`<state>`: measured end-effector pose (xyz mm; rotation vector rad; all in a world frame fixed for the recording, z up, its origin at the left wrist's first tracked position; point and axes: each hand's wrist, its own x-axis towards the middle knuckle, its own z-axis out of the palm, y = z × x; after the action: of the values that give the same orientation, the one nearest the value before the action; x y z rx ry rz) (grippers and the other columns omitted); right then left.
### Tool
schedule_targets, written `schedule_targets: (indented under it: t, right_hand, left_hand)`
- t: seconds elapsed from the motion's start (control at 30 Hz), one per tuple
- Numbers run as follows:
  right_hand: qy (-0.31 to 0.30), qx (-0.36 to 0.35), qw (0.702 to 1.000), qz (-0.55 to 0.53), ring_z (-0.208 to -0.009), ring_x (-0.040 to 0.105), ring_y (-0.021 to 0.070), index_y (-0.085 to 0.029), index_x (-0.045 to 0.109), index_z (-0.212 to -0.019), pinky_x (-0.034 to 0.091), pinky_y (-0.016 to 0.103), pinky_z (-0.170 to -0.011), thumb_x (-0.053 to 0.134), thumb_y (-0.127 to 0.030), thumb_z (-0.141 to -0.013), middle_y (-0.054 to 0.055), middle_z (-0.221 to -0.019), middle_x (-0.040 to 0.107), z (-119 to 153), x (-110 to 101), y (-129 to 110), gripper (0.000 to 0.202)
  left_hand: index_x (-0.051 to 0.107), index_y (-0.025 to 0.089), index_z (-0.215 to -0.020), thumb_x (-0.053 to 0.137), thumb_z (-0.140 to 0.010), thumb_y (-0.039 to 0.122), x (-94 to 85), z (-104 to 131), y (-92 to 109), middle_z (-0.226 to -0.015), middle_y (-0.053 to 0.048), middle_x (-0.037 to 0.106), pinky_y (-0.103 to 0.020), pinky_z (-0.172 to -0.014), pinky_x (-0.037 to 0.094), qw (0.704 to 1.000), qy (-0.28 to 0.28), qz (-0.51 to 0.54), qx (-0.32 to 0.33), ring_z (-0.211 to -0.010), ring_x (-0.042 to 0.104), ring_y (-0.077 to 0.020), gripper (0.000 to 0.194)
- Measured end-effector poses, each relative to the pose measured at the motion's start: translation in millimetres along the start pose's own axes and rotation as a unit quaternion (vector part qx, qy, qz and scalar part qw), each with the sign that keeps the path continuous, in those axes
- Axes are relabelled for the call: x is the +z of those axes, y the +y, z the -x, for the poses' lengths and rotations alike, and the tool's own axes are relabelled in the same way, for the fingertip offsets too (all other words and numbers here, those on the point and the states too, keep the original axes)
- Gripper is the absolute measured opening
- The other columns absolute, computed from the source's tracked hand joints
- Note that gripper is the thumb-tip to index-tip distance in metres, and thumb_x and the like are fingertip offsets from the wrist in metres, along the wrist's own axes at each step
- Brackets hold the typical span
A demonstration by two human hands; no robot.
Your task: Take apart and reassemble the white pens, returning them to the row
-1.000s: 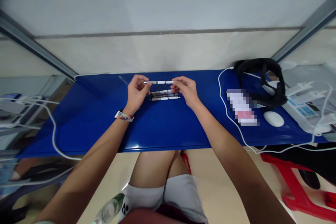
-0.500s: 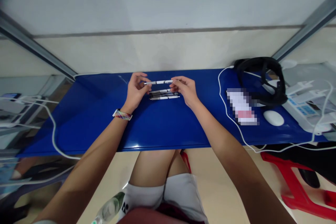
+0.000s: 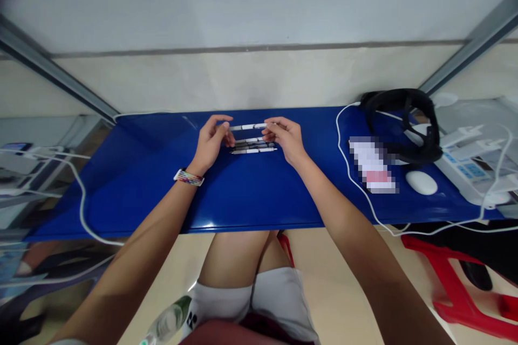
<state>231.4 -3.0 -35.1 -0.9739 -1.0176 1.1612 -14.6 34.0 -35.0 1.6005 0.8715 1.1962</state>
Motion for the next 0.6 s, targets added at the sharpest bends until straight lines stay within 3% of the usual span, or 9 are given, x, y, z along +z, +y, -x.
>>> schedule_targets:
  t: [0.2, 0.4, 0.6]
  right_hand:
    - [0.004, -0.005, 1.0, -0.005, -0.072, 0.073, 0.0182, -0.026, 0.082, -0.098, 0.064, 0.037, -0.076, 0.094, -0.045, -0.08, 0.002, -0.081, 0.078, -0.7, -0.3, 0.3, 0.029]
    - [0.001, -0.004, 1.0, 0.005, -0.073, 0.072, 0.0181, -0.027, 0.082, -0.098, 0.064, 0.037, -0.077, 0.093, -0.047, -0.081, 0.001, -0.081, 0.077, -0.1, -0.3, 0.1, 0.029]
    - [-0.004, 0.001, 1.0, -0.002, -0.071, 0.072, 0.0178, -0.026, 0.082, -0.097, 0.063, 0.036, -0.074, 0.094, -0.045, -0.081, 0.002, -0.081, 0.078, -1.1, -1.8, 1.6, 0.028]
  left_hand:
    - [0.061, 0.027, -0.139, 0.086, -0.085, 0.03, -1.3, -1.7, -3.2, -0.106, -0.005, 0.078, -0.028, -0.066, 0.058, 0.999, 0.009, -0.002, 0.034, -0.081, 0.078, -0.0181, 0.059]
    - [0.07, 0.023, -0.13, 0.069, -0.103, 0.053, -2.3, -0.8, -1.0, -0.075, -0.001, 0.074, -0.027, -0.058, 0.055, 1.0, -0.016, 0.01, -0.018, -0.059, 0.068, -0.0139, 0.04]
    - [0.07, 0.022, -0.12, 0.079, -0.096, 0.043, -2.6, -1.7, -1.2, -0.095, -0.006, 0.082, -0.026, -0.062, 0.056, 1.0, -0.007, 0.011, 0.009, -0.068, 0.072, -0.0135, 0.033]
